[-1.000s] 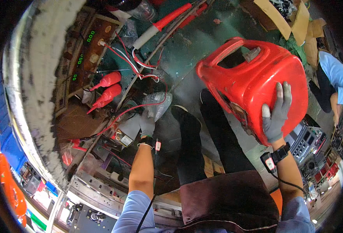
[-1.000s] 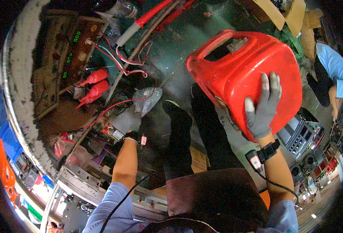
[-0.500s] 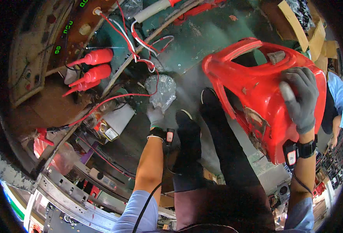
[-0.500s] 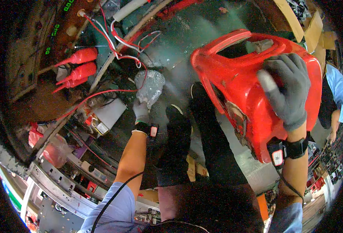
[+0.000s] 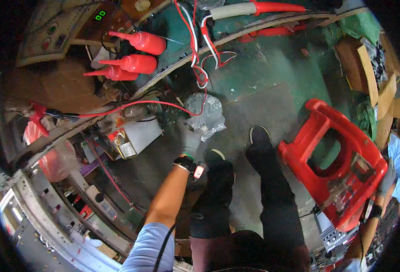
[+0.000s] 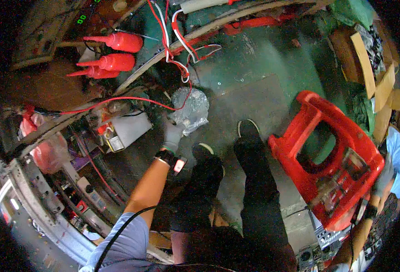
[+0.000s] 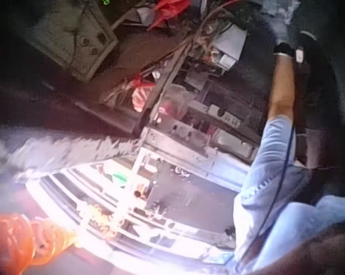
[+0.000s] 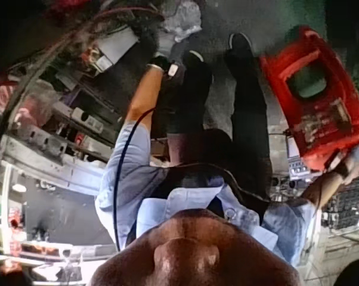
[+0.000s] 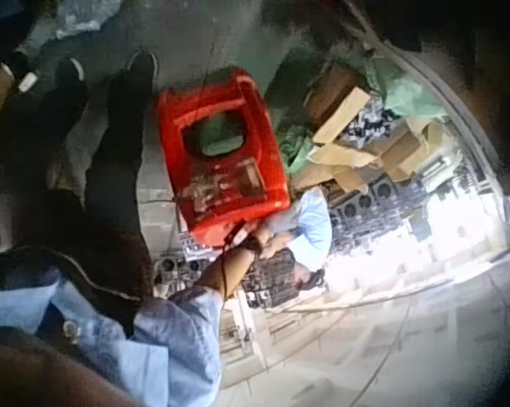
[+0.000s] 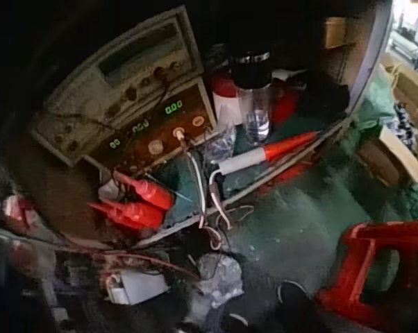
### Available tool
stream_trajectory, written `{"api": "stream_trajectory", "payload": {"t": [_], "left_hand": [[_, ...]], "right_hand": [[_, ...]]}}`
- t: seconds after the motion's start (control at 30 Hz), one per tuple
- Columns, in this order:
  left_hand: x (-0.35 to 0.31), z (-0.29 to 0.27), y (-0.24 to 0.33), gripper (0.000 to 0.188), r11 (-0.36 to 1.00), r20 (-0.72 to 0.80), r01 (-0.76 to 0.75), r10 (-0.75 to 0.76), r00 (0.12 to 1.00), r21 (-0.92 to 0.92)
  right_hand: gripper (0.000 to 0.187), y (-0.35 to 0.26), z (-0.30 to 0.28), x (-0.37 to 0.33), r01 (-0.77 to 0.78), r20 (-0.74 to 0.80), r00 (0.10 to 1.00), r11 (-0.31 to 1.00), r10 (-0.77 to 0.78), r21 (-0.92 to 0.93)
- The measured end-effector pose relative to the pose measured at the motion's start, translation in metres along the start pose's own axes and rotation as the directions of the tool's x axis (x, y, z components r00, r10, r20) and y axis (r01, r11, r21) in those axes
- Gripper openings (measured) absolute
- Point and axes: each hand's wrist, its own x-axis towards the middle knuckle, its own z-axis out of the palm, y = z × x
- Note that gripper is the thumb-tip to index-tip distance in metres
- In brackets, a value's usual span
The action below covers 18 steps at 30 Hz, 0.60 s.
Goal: The person fastens casters to a metal chassis using a power tool, then picks up a bag of washers from a bin. They empty the washers into a small tray and walk across the factory floor while sorting through them by hand.
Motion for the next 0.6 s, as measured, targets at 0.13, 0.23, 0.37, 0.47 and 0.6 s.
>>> {"api": "stream_trajectory", "payload": {"t": [0.13,0.23,0.37,0.47,0.6], "left_hand": [[0.008,-0.018,0.047,0.058,0.982,0.407,-0.004,0.082,0.910,-0.188],[0.007,-0.019,0.053,0.050,0.973,0.413,0.054,0.045,0.910,-0.225],[0.006,-0.035,0.014,0.042,0.957,0.332,-0.288,0.264,0.906,0.025],[0.006,-0.037,0.024,0.043,0.846,0.527,-0.519,0.388,0.756,0.122],[0.002,-0.025,-0.002,0.040,0.893,0.336,-0.320,0.420,0.843,-0.315]], "right_hand": [[0.037,-0.010,-0.009,0.037,0.268,0.215,0.953,0.925,-0.213,-0.271],[0.039,-0.196,-0.010,0.097,0.685,0.224,0.728,0.701,-0.648,-0.197],[0.032,-0.467,0.102,0.103,0.621,0.331,0.495,0.593,-0.804,0.512],[0.036,-0.536,0.229,0.081,0.750,0.520,0.159,0.445,-0.839,0.490],[0.042,-0.577,0.353,0.051,0.741,0.549,0.290,0.547,-0.784,0.390]]}}
